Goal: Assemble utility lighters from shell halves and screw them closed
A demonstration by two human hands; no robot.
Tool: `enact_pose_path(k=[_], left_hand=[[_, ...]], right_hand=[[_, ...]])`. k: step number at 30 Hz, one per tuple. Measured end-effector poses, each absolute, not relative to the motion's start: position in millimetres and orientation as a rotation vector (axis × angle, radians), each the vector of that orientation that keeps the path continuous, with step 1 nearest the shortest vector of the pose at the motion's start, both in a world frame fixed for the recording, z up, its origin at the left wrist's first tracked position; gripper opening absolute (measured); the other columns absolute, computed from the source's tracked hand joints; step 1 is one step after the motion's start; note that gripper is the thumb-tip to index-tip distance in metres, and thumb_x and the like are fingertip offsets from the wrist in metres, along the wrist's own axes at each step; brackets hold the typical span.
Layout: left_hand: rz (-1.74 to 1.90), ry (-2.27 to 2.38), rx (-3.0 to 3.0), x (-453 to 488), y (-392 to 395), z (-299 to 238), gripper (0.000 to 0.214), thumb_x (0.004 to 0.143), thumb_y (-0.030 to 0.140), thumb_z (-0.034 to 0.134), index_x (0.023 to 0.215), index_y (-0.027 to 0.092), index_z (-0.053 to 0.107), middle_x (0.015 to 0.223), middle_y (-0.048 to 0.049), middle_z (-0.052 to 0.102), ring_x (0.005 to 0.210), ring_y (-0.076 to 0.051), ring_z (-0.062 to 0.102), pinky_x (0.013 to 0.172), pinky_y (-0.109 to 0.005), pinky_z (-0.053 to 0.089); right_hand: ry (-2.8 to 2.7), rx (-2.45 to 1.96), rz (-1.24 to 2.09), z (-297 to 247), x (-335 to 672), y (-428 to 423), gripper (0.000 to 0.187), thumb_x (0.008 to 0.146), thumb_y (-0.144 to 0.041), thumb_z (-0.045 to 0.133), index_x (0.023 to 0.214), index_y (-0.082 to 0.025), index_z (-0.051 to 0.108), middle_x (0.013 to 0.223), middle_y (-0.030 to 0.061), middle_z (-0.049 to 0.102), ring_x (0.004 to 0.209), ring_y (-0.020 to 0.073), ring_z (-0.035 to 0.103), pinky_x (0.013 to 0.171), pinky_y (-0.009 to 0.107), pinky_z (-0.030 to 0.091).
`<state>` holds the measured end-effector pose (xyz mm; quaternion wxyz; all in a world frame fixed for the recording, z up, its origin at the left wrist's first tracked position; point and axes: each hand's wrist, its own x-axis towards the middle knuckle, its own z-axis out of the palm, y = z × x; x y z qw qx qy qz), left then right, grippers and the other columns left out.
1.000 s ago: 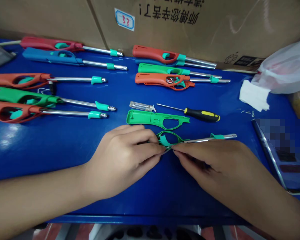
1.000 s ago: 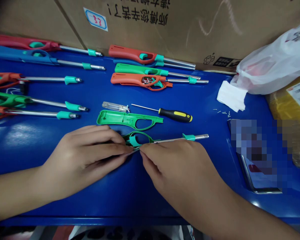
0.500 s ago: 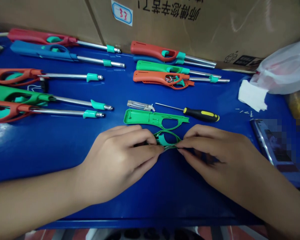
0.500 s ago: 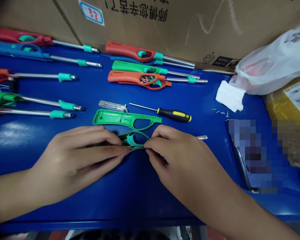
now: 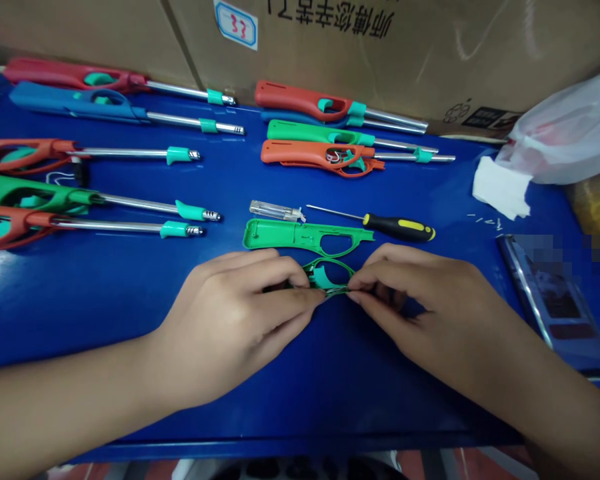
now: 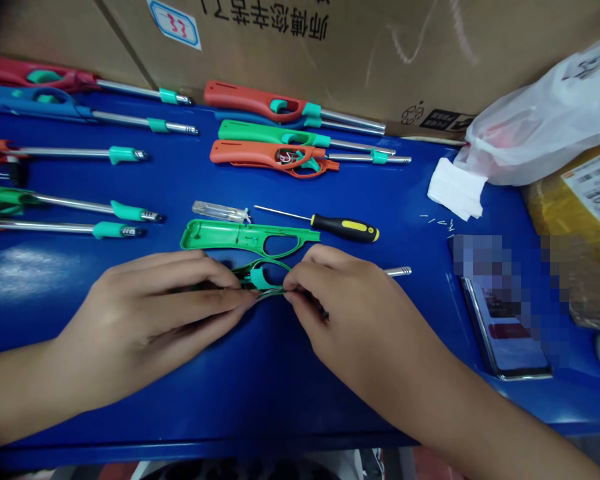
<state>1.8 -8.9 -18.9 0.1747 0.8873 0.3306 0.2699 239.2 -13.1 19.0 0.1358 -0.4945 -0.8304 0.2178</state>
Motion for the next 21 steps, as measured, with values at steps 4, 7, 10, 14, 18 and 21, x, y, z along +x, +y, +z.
enact_pose_path(k=[4,7,10,14,18,21], left_hand=[[0.787,0.926,2.516,1.7,-8.4,-19.4,0.010,0.096,0.021,0.068,0.100,0.021,0.077,0.091,-0.0012,0.071,0.079,-0.016,0.066,0.069,-0.031,0.051],[0.782,0.922,2.515,1.3,-8.0,-19.5,0.010,0.096,0.020,0.068,0.101,0.021,0.077,0.092,-0.0013,0.071,0.079,-0.016,0.066,0.069,-0.031,0.052],[0.772,0.926,2.509,0.8,-7.9,-19.0,0.011,0.096,0.019,0.068,0.103,0.021,0.076,0.093,-0.0012,0.071,0.080,-0.016,0.067,0.069,-0.031,0.052],[0.777,0.930,2.502,0.5,-8.4,-18.2,0.011,0.096,0.019,0.068,0.103,0.021,0.076,0.092,-0.0009,0.071,0.080,-0.016,0.067,0.069,-0.031,0.052],[0.801,0.936,2.504,0.7,-8.7,-18.8,0.009,0.096,0.019,0.069,0.101,0.021,0.076,0.091,-0.0005,0.071,0.079,-0.016,0.067,0.068,-0.030,0.052],[0.803,0.930,2.500,1.3,-8.1,-19.8,0.009,0.096,0.019,0.069,0.101,0.021,0.077,0.091,-0.0007,0.071,0.079,-0.015,0.067,0.069,-0.030,0.053]], right_hand=[[-2.368,-1.418,0.679,18.7,240.3,-13.9,0.017,0.092,-0.007,0.065,0.085,-0.020,0.074,0.084,-0.0024,0.070,0.074,0.0109,0.065,0.067,0.025,0.049],[-2.321,-1.373,0.663,18.9,241.5,-16.5,0.017,0.093,-0.008,0.066,0.086,-0.021,0.076,0.086,-0.0027,0.072,0.076,0.0100,0.068,0.068,0.023,0.050],[-2.304,-1.337,0.628,18.2,242.6,-18.8,0.018,0.093,-0.008,0.066,0.086,-0.021,0.078,0.089,-0.0021,0.075,0.079,0.0103,0.070,0.069,0.021,0.051],[-2.359,-1.334,0.579,17.8,242.5,-18.5,0.019,0.092,-0.008,0.067,0.087,-0.020,0.080,0.093,0.0000,0.076,0.079,0.0123,0.071,0.066,0.023,0.051],[-2.453,-1.308,0.540,20.2,243.6,-17.3,0.020,0.094,-0.009,0.065,0.089,-0.020,0.081,0.090,0.0014,0.075,0.074,0.0137,0.070,0.063,0.026,0.050],[-2.624,-1.244,0.418,21.4,246.7,-17.9,0.025,0.095,-0.009,0.060,0.092,-0.021,0.081,0.091,0.0033,0.075,0.068,0.0159,0.069,0.057,0.028,0.048]])
